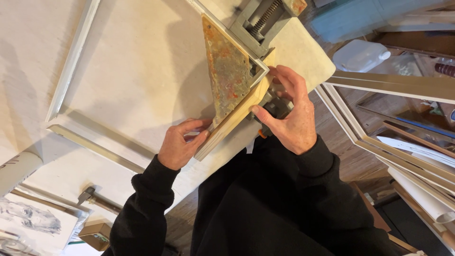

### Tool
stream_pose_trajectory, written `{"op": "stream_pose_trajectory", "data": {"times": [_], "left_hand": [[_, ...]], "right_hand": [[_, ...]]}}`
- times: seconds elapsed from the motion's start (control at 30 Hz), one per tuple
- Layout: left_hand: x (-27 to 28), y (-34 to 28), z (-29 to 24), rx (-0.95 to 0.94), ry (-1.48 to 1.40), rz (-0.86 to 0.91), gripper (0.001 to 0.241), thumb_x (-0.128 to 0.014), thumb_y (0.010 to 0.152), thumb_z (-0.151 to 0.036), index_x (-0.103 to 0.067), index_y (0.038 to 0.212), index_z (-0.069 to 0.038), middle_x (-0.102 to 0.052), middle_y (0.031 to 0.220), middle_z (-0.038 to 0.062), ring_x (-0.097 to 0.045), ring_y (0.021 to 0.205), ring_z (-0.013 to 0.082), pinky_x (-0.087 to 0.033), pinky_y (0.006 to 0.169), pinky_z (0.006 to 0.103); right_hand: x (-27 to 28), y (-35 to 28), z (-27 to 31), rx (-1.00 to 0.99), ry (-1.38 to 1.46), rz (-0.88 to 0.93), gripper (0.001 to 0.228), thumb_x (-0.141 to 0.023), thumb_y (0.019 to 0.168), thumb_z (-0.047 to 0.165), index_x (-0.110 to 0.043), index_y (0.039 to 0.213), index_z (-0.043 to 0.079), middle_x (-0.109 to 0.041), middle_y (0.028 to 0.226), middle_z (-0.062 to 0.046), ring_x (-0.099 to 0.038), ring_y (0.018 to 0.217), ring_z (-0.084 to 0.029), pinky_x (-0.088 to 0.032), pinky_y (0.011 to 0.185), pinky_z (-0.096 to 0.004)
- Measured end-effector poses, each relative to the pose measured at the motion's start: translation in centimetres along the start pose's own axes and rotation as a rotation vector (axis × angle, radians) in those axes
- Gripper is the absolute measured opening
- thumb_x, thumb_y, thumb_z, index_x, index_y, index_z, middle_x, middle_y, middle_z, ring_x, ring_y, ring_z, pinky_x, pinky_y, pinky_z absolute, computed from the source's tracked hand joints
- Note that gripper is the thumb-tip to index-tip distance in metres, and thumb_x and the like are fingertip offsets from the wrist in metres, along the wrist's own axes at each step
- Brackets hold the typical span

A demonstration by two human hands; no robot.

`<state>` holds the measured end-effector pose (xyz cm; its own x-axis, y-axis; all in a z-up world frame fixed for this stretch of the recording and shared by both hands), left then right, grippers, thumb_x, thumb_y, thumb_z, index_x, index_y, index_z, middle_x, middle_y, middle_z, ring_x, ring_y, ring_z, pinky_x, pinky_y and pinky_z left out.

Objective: The person fits two pieces of white picture frame moulding together at a corner, applies wood glue from a bottle into the joint, and presses the pieces together. They then place the joined frame into a corner clamp on the workbench and tighten the clamp screw to hold the mitered corner while the glue sets.

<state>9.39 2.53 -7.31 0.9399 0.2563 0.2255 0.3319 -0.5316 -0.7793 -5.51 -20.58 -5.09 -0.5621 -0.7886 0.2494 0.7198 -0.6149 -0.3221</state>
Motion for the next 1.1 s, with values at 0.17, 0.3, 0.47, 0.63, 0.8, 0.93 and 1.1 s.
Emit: {"op": "stream_pose_trajectory", "data": {"times": [0.17,0.3,0.47,0.63,0.8,0.93,1.1], "left_hand": [[-0.1,0.1,0.4,0.017,-0.015,0.006,0.035,-0.068,0.093,-0.014,-0.072,0.128,-0.008,-0.073,0.112,0.004,-0.072,0.104,0.0169,-0.062,0.091,0.0336],[-0.3,0.1,0.2,0.007,-0.018,0.005,0.035,-0.068,0.093,-0.012,-0.072,0.128,-0.007,-0.073,0.111,0.005,-0.072,0.104,0.0167,-0.062,0.091,0.0328],[-0.2,0.1,0.3,0.003,-0.022,-0.001,0.035,-0.068,0.093,-0.011,-0.071,0.127,-0.006,-0.073,0.112,0.005,-0.072,0.105,0.0158,-0.062,0.091,0.033],[-0.1,-0.1,-0.1,-0.007,-0.031,0.009,0.035,-0.067,0.094,-0.011,-0.071,0.128,-0.005,-0.072,0.112,0.006,-0.071,0.107,0.0162,-0.062,0.093,0.0332],[-0.2,-0.3,-0.2,-0.024,-0.077,0.007,0.034,-0.066,0.095,-0.01,-0.07,0.128,-0.003,-0.07,0.115,0.006,-0.07,0.109,0.0154,-0.061,0.094,0.0325],[-0.3,0.2,0.6,0.018,-0.054,0.003,0.034,-0.067,0.094,-0.011,-0.069,0.127,-0.002,-0.071,0.117,0.005,-0.07,0.108,0.014,-0.061,0.091,0.0317],[-0.1,0.1,2.1,0.02,-0.052,-0.034,0.033,-0.07,0.094,-0.008,-0.069,0.125,0.001,-0.07,0.118,0.005,-0.069,0.11,0.0137,-0.06,0.089,0.0312]], "right_hand": [[0.0,0.0,0.0,0.011,0.016,0.001,0.086,-0.09,0.089,0.023,-0.036,0.153,0.005,-0.06,0.152,-0.014,-0.062,0.136,-0.026,-0.054,0.108,-0.04],[0.2,0.0,-0.6,-0.042,0.088,0.007,0.088,-0.088,0.09,0.024,-0.033,0.155,0.005,-0.062,0.15,-0.011,-0.065,0.129,-0.023,-0.055,0.105,-0.04],[0.2,-0.2,0.1,0.009,0.057,-0.019,0.083,-0.088,0.09,0.019,-0.038,0.154,0.005,-0.056,0.152,-0.013,-0.063,0.132,-0.025,-0.057,0.104,-0.04],[0.9,-1.4,0.0,0.055,0.084,-0.066,0.072,-0.083,0.094,0.013,-0.042,0.153,0.004,-0.052,0.156,-0.014,-0.062,0.135,-0.026,-0.058,0.107,-0.039],[4.1,-4.9,-1.0,0.118,-0.055,-0.165,0.051,-0.079,0.098,0.009,-0.054,0.142,0.002,-0.06,0.145,-0.015,-0.067,0.126,-0.026,-0.058,0.104,-0.037],[6.4,-8.1,-3.0,0.1,-0.189,-0.214,0.047,-0.077,0.094,0.008,-0.059,0.137,0.002,-0.064,0.137,-0.018,-0.068,0.12,-0.027,-0.057,0.102,-0.037],[5.9,-11.3,-7.4,-0.045,-0.21,-0.056,0.053,-0.083,0.083,0.015,-0.062,0.13,0.002,-0.07,0.117,-0.015,-0.072,0.1,-0.027,-0.058,0.086,-0.034]]}}
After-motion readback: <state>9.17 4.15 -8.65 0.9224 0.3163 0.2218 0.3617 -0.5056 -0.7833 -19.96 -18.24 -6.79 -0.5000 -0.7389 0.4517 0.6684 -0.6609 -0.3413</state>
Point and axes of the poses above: each hand's wrist, its own y-axis towards the middle knuckle, its own x-axis out of the back of the hand, z = x × y, the point moved 8 cm from there along y, towards the middle knuckle
